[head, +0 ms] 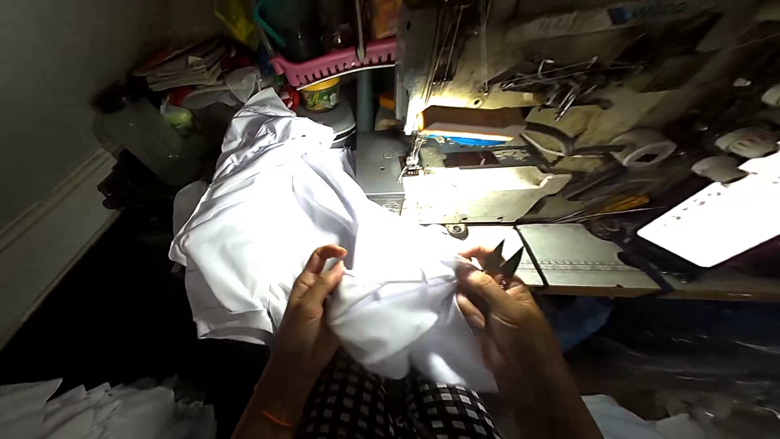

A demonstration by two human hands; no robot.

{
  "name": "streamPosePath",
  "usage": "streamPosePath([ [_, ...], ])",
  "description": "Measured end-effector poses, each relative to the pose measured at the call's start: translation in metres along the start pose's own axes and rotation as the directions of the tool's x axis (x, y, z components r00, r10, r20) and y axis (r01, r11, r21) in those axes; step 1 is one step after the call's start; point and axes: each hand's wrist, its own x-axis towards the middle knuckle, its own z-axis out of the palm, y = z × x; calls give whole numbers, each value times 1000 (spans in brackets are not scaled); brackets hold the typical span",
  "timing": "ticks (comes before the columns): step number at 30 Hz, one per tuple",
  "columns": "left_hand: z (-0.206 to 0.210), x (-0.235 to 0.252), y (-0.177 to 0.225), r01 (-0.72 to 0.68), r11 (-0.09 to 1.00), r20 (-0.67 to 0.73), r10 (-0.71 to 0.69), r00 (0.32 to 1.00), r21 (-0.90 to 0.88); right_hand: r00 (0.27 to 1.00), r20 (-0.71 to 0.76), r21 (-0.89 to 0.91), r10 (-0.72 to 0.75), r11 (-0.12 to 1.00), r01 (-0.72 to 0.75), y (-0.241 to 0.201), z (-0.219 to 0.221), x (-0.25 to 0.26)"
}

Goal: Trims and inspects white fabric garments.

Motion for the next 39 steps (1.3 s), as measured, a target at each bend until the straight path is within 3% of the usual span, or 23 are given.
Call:
streamPosePath([
  [2,-7,3,6,-106,989,21,104,994,106,997,45,-37,-58,998,59,4,1,2],
  [4,-17,3,12,-250,932,146,218,965,263,987,106,-60,-122,990,128,8,1,5],
  [7,-30,4,20,-454,743,337,319,886,491,953,218,-163,-209,955,247,9,-5,10],
  [12,-20,-5,25,-449,397,284,409,868,801,857,376,-540,-352,669,511,7,-2,11],
  [16,-17,2,30,-523,141,396,498,771,841,815,393,-667,-425,478,571,7,3,13],
  [18,-14,10,37,-541,130,434,456,777,831,782,410,-704,-469,382,598,3,4,14],
  [20,-4,20,51,-566,211,473,365,802,797,771,428,-728,-472,326,604,-6,8,15],
  [23,26,51,69,-617,253,544,306,782,745,794,448,-718,-412,364,594,-16,11,20],
  [27,51,132,55,-649,150,586,317,746,746,898,345,-728,-273,525,440,-5,6,49],
  [31,80,173,38,-377,283,368,86,926,882,996,80,-765,-48,637,92,11,-4,87],
  [32,85,176,37,-368,250,370,39,928,896,1000,20,-732,-1,681,15,14,-5,97],
  [35,104,179,40,-427,-14,427,-9,904,904,996,-80,-676,26,733,-74,14,-1,110],
  [37,115,198,37,-342,-55,334,-115,936,938,994,-112,-629,0,774,-70,17,1,113],
  [38,107,220,22,-389,-69,382,-89,920,919,990,-137,-619,-26,783,-65,20,3,114],
  [39,85,254,-10,-523,-94,531,95,842,847,988,-142,-620,-54,783,-47,24,4,113],
])
